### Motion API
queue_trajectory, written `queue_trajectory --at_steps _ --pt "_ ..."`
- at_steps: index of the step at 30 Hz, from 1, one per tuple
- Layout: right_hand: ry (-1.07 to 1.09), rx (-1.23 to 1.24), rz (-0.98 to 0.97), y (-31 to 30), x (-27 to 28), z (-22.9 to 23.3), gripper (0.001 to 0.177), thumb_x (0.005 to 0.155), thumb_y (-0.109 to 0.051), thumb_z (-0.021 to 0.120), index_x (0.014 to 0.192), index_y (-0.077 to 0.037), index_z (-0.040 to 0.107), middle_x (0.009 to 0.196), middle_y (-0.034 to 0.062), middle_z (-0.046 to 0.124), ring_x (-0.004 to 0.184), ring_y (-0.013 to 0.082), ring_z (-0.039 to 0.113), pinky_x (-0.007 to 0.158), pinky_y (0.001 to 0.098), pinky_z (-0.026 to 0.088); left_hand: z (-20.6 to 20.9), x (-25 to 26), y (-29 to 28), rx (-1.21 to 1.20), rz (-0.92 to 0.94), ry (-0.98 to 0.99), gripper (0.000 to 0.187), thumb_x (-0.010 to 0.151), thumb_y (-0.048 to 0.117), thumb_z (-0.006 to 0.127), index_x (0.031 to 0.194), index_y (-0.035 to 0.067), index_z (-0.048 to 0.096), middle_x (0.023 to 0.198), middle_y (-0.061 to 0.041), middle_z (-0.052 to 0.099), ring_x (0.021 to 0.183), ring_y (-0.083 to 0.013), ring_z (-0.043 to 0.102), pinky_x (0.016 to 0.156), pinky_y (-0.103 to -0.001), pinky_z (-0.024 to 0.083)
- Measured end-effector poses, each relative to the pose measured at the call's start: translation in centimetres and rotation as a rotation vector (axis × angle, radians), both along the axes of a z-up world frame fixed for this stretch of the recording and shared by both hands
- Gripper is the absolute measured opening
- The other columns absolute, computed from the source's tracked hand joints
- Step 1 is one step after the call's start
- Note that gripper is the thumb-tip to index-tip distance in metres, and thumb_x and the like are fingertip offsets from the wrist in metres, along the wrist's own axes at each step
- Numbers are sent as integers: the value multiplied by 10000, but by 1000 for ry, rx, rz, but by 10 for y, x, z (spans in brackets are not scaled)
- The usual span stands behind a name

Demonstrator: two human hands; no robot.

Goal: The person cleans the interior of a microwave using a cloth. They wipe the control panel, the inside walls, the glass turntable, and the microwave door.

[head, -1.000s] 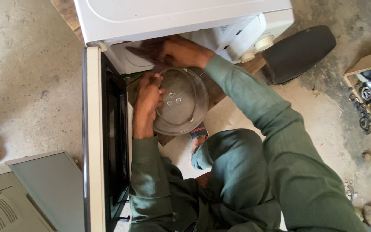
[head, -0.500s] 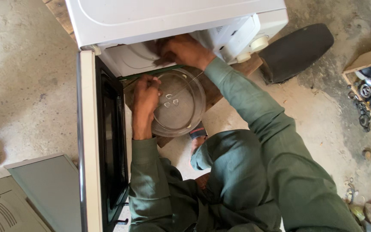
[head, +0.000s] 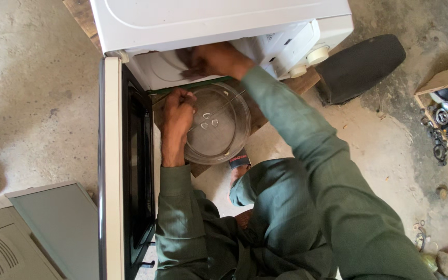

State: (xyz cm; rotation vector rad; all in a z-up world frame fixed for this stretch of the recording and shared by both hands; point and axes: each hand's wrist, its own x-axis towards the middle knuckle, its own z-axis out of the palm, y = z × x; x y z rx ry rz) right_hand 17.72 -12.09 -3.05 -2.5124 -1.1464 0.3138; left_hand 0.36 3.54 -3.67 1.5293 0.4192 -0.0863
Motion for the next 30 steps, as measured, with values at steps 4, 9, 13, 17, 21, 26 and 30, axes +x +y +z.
queue_trajectory --at_steps 4,9,13,17,21,26,30 --pt "-146 -111 -143 -38 -8 4 253 953 -320 842 938 -84 751 1010 130 740 977 292 699 892 419 546 4 -2 3 -9 12 -8 96 938 64 593 960 14 672 830 -16 641 677 -93 538 611 -249 443" --pt "-136 201 -80 -18 -17 -9 221 824 -219 859 961 -74 763 993 156 721 951 314 677 816 427 534 13 -3 6 105 48 60 103 906 59 591 923 41 691 805 -17 633 690 -104 549 630 -268 441" --pt "-26 295 -36 36 -10 -23 241 844 -229 859 974 -55 752 983 162 717 922 307 674 796 427 533 17 0 3 151 61 72 98 931 102 610 908 38 680 782 -27 627 696 -115 553 647 -282 441" --pt "-149 290 -87 70 21 -32 224 849 -206 841 985 -51 753 977 162 723 910 302 679 789 427 537 17 1 3 106 44 46 154 985 129 582 891 26 647 779 -26 627 707 -121 536 658 -285 438" --pt "-238 263 -187 66 59 -42 209 854 -184 823 995 -46 754 971 163 729 898 297 684 783 427 541 16 -1 2 112 84 -35 143 991 106 578 886 25 632 786 -15 603 731 -109 503 671 -281 423" --pt "-302 189 -372 10 89 -65 194 861 -156 801 1008 -40 755 964 164 737 883 291 690 775 427 547 16 0 0 95 86 -96 144 994 82 560 881 34 634 791 5 619 744 -90 504 693 -266 420" --pt "-307 161 -462 -25 89 -76 185 866 -134 783 1019 -35 756 958 164 744 871 287 695 768 427 551 20 1 1 20 117 -98 192 1034 98 531 869 53 617 764 7 586 664 -72 466 592 -248 383"
